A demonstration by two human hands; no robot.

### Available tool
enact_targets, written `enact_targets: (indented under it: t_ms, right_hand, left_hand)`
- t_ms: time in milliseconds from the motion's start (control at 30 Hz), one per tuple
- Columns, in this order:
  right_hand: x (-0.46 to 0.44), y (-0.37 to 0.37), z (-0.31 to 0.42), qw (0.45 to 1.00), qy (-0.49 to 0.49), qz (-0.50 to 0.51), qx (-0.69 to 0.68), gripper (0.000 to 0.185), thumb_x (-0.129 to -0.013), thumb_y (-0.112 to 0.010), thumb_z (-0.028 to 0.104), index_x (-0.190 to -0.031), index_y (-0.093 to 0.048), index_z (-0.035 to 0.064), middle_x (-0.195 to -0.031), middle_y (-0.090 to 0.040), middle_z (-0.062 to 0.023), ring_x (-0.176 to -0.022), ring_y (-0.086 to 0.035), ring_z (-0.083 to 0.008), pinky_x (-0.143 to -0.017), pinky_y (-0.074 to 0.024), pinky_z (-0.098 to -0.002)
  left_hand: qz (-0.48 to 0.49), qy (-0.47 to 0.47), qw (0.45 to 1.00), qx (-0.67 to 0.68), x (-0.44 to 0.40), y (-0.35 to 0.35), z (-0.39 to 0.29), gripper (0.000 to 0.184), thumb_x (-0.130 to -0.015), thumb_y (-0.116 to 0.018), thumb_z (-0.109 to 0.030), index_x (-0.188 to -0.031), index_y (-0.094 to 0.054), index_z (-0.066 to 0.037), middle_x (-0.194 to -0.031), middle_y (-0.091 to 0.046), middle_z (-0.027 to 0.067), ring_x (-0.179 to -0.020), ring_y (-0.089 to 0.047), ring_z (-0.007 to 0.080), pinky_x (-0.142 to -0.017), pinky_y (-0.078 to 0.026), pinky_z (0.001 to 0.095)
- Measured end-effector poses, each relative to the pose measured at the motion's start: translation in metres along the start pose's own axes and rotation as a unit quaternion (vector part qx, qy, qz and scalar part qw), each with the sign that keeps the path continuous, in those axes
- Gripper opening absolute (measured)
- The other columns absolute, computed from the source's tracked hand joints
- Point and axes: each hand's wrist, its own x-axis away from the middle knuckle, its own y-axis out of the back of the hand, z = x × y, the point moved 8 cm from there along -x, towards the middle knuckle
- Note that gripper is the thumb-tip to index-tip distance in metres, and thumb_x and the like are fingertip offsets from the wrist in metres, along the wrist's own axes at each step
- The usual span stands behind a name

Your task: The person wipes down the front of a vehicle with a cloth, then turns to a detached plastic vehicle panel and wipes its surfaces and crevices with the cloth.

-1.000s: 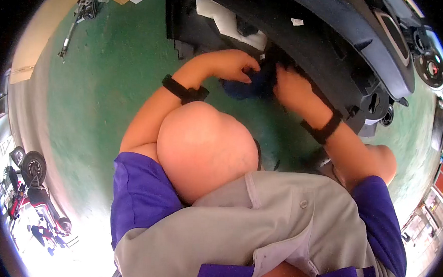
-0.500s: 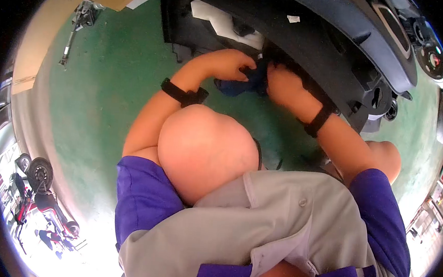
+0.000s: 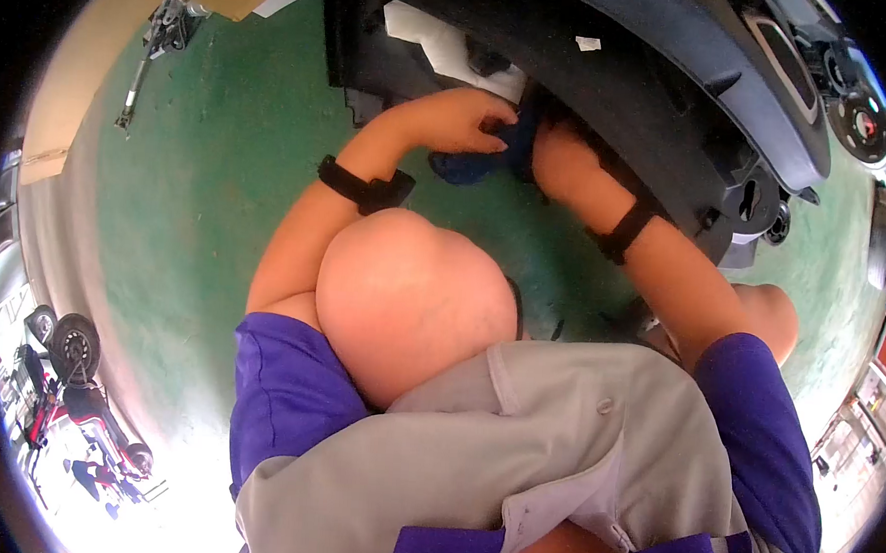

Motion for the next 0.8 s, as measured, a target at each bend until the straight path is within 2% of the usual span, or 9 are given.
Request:
enact_targets:
  t_ms: [67,167,267,367,500,567,667,767,800]
  right_hand:
    - [0.008,-0.001,0.002,0.996,0.016,0.074,-0.044,0.053,-0.090,-0.050,0.015,-0.138,-0.038,-0.0043,-0.119,-0.057,-0.0288,-0.109,-0.059,-0.0394,-0.090,-0.0506,-0.0461]
    - [0.035,0.020,0.003,0.989,0.023,0.148,-0.016,0.054,-0.089,-0.051,0.014,-0.138,-0.036,-0.0047,-0.123,-0.056,-0.0281,-0.112,-0.059,-0.0382,-0.091,-0.0502,-0.0456]
    - [0.046,0.039,0.000,0.992,-0.014,0.124,-0.034,0.055,-0.088,-0.054,0.013,-0.138,-0.037,-0.0030,-0.124,-0.055,-0.0281,-0.110,-0.060,-0.0365,-0.090,-0.0504,-0.0455]
    - [0.017,0.027,-0.010,0.998,-0.029,-0.011,-0.063,0.050,-0.085,-0.058,0.014,-0.132,-0.047,-0.0016,-0.120,-0.059,-0.0253,-0.106,-0.063,-0.0356,-0.087,-0.0521,-0.0450]
    - [0.000,0.011,0.001,0.992,-0.005,0.112,-0.050,0.034,-0.081,-0.062,0.013,-0.112,-0.064,0.0008,-0.109,-0.066,-0.0193,-0.101,-0.065,-0.0343,-0.082,-0.0540,-0.0433]
    - [0.011,0.017,0.005,0.987,-0.001,0.151,-0.046,0.025,-0.079,-0.063,0.013,-0.100,-0.070,0.0015,-0.104,-0.068,-0.0168,-0.099,-0.066,-0.0335,-0.079,-0.0551,-0.0424]
    - [0.027,0.018,0.015,0.987,0.044,0.153,-0.022,0.031,-0.076,-0.064,0.016,-0.101,-0.065,-0.0017,-0.091,-0.068,-0.0195,-0.084,-0.068,-0.0350,-0.072,-0.0550,-0.0407]
    - [0.043,0.008,0.023,0.996,0.033,0.075,-0.043,0.021,-0.077,-0.064,0.014,-0.094,-0.070,0.0028,-0.100,-0.069,-0.0180,-0.095,-0.067,-0.0326,-0.075,-0.0560,-0.0408]
    - [0.052,0.010,0.030,0.994,0.050,0.078,-0.060,0.022,-0.078,-0.064,0.015,-0.095,-0.069,0.0025,-0.099,-0.068,-0.0184,-0.093,-0.067,-0.0329,-0.074,-0.0560,-0.0416]
  left_hand:
    - [0.025,-0.020,0.999,0.010,-0.002,-0.010,-0.002,0.046,-0.082,-0.073,-0.026,-0.118,-0.060,-0.002,-0.096,-0.066,0.0155,-0.083,-0.063,0.0243,-0.073,-0.051,0.0353]
    - [0.072,-0.019,0.997,-0.001,0.002,-0.016,-0.010,0.044,-0.081,-0.073,-0.025,-0.116,-0.061,-0.001,-0.092,-0.067,0.0160,-0.081,-0.064,0.0256,-0.072,-0.051,0.0361]
    - [0.034,-0.049,0.998,0.012,0.002,-0.015,-0.006,0.042,-0.080,-0.073,-0.025,-0.113,-0.063,-0.002,-0.091,-0.067,0.0178,-0.081,-0.065,0.0286,-0.071,-0.051,0.0383]
    - [-0.007,-0.031,0.999,-0.025,-0.003,-0.009,-0.009,0.041,-0.080,-0.073,-0.025,-0.113,-0.063,-0.002,-0.092,-0.067,0.0188,-0.083,-0.065,0.0303,-0.072,-0.051,0.0391]
    - [0.003,-0.006,0.997,-0.083,-0.006,-0.008,-0.014,0.041,-0.080,-0.072,-0.024,-0.113,-0.063,-0.003,-0.093,-0.067,0.0190,-0.086,-0.065,0.0317,-0.074,-0.051,0.0393]
    - [0.019,-0.002,0.998,-0.059,-0.005,-0.017,-0.007,0.040,-0.080,-0.072,-0.023,-0.113,-0.063,-0.003,-0.094,-0.067,0.0188,-0.087,-0.065,0.0324,-0.075,-0.051,0.0396]
    - [0.040,-0.015,0.998,-0.052,-0.003,-0.019,-0.009,0.040,-0.079,-0.073,-0.022,-0.113,-0.064,-0.003,-0.096,-0.067,0.0186,-0.087,-0.065,0.0325,-0.076,-0.051,0.0402]
    - [0.078,-0.022,0.996,-0.043,0.005,-0.024,-0.010,0.040,-0.078,-0.073,-0.020,-0.112,-0.064,-0.002,-0.097,-0.067,0.0186,-0.087,-0.065,0.0320,-0.076,-0.052,0.0404]
    - [0.095,-0.023,0.994,-0.040,0.007,-0.025,-0.010,0.040,-0.078,-0.074,-0.020,-0.112,-0.064,-0.002,-0.098,-0.067,0.0187,-0.087,-0.065,0.0318,-0.076,-0.052,0.0404]
